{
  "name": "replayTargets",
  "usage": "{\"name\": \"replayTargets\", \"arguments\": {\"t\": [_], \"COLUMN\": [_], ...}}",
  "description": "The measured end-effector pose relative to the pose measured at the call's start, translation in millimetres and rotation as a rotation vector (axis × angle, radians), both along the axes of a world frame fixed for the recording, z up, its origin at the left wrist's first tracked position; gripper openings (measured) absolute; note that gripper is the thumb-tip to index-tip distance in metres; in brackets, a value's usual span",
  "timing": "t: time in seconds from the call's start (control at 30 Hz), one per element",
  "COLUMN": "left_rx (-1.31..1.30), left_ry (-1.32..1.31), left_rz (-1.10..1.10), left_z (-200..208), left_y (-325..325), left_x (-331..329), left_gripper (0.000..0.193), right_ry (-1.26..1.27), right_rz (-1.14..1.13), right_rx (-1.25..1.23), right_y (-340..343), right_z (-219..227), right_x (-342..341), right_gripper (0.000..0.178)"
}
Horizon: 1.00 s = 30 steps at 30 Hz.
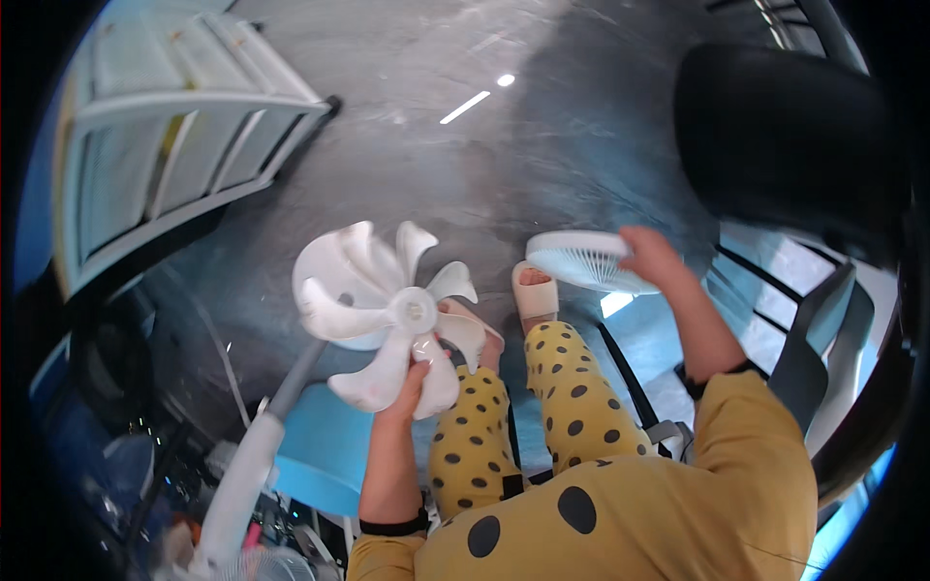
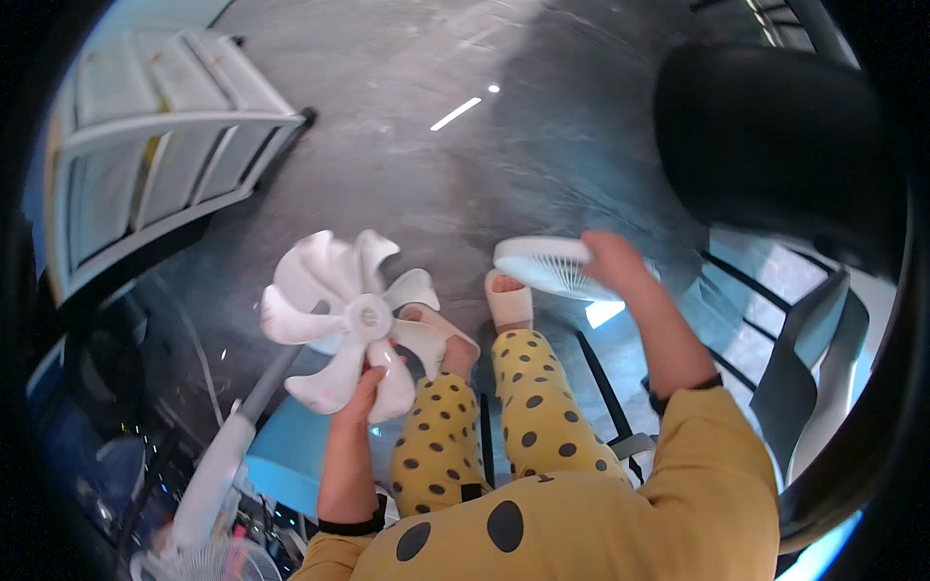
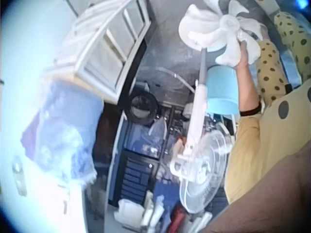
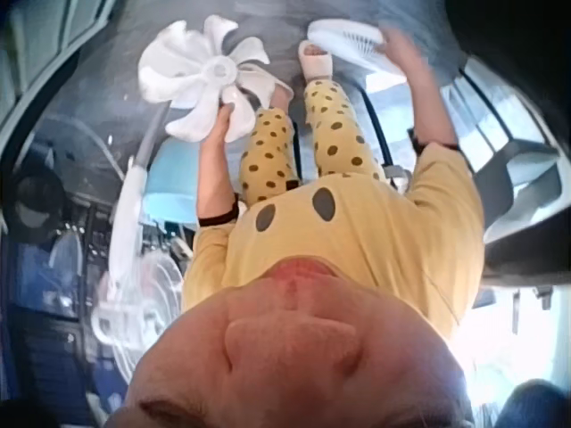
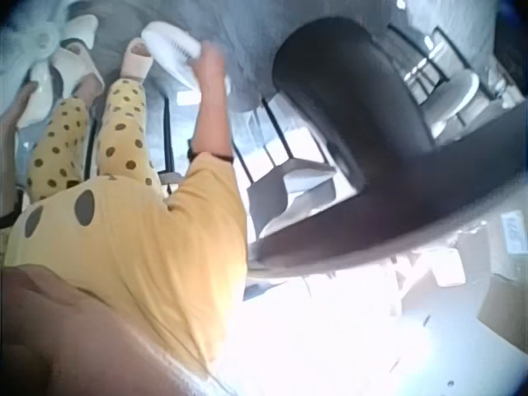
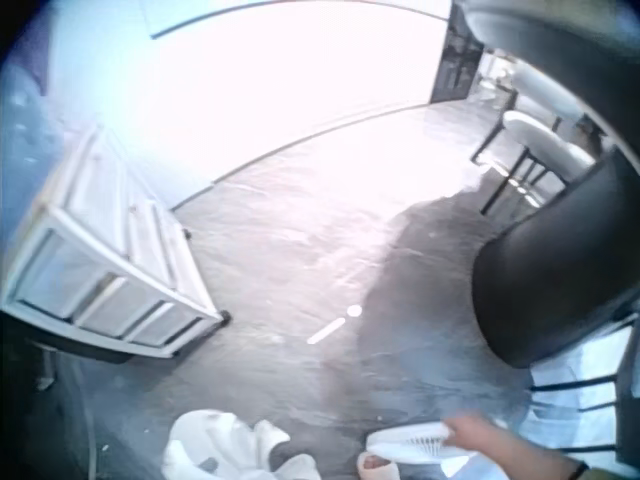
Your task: The recorder uses a screwdriver to remove the screws and disassemble the front grille and blades of a portable electric fan.
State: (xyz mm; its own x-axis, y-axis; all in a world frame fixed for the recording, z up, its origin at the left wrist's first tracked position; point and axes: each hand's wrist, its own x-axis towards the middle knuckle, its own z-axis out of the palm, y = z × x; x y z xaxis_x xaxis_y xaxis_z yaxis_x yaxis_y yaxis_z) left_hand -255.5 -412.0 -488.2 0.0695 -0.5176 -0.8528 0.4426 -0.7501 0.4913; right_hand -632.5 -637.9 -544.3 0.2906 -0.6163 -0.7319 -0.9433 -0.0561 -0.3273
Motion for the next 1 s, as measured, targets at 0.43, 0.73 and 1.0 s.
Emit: {"name": "replayTargets", "arguments": {"t": [0.43, 0.73, 1.0], "left_rx": [0.291, 0.627, 0.768], "left_ry": [-0.736, -0.709, -0.94], "left_rz": [-0.711, -0.443, 0.093], "left_z": [171, 325, 366], "left_y": [112, 313, 482], "left_x": [-1, -36, -106], "left_gripper": [0.072, 0.058, 0.044], "right_ry": [-0.274, -0.705, -0.858], "right_rz": [0.509, 1.146, 1.415], "right_rx": [-0.359, -0.115, 0.229], "right_y": [83, 106, 204], "right_z": [216, 320, 378], "right_x": [142, 237, 340], "right_gripper": [0.006, 0.012, 0.028]}}
